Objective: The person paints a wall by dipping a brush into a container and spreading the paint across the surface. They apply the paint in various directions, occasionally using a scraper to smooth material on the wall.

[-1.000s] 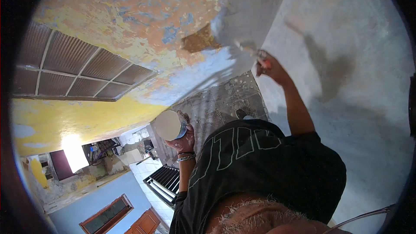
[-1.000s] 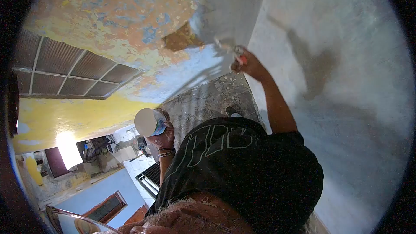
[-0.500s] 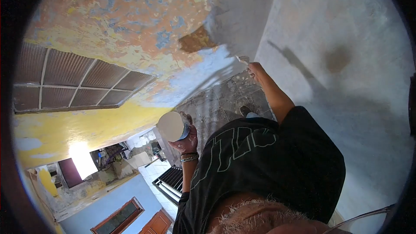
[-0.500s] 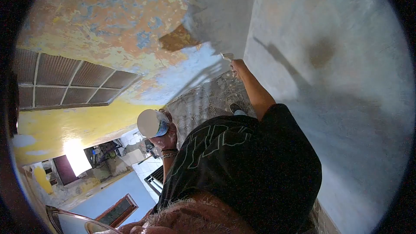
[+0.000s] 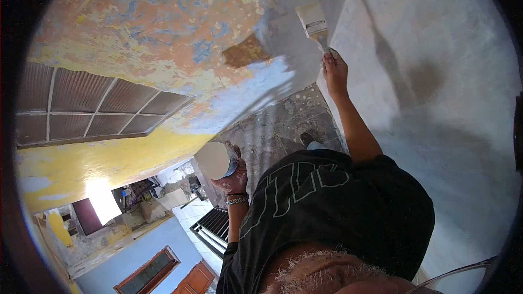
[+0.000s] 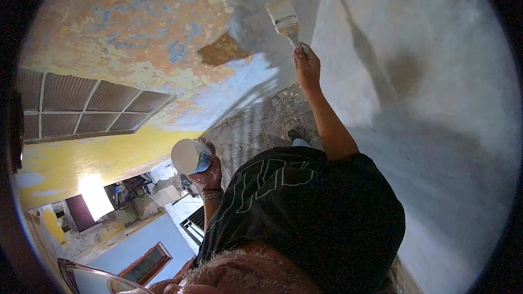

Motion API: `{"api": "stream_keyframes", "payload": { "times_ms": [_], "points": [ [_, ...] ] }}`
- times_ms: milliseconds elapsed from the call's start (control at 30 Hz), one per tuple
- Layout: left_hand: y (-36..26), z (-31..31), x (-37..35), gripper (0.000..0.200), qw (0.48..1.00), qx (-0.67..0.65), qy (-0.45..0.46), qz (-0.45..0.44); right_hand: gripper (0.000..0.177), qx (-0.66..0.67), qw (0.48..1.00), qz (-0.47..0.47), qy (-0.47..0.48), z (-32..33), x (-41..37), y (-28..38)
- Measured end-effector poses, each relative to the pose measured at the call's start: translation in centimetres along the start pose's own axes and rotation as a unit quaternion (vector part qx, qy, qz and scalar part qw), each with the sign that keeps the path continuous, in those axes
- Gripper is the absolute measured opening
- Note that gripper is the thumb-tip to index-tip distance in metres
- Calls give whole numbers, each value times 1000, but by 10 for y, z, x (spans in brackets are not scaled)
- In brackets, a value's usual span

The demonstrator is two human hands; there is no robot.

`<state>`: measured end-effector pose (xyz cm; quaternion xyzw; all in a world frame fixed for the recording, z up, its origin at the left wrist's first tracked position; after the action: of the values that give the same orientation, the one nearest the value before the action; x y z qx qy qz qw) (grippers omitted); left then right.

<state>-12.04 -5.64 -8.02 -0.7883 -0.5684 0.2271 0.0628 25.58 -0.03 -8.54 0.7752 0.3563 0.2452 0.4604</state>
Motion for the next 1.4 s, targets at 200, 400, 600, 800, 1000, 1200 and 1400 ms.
{"api": "stream_keyframes", "payload": {
  "times_ms": [200,400,600,800,1000,1200,1400],
  "points": [
    [1,-1,0,68,1000,10,-14,5,19,-184,981,61,-22,29,27,-109],
    [2,8,4,69,999,18,-24,10,33,-400,915,-48,-10,94,-4,-183],
    [10,-1,0,69,999,29,-29,9,34,-444,892,-87,-2,103,12,-194],
    [9,-5,-1,69,1000,26,2,-14,32,-354,931,-92,19,29,13,-55],
    [4,7,-7,68,1000,-14,-20,-10,32,-378,918,-117,-32,95,-15,-140],
    [3,9,-19,67,997,-15,-41,-57,34,-492,858,-150,10,78,28,-175],
    [11,5,-18,66,996,-51,-61,-50,23,-290,953,-52,75,7,15,-43]
  ]
}}
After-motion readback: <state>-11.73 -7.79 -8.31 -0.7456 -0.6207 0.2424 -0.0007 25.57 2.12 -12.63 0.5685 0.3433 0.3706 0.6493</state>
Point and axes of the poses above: each hand's wrist, its own x-axis towards the middle knuckle, its own z-axis out of the back of the hand, y = z × x, the point moved 5 cm from there along x, towards the middle knuckle, and after that the axes turned 10 degrees about x, right-handed, at the moved point
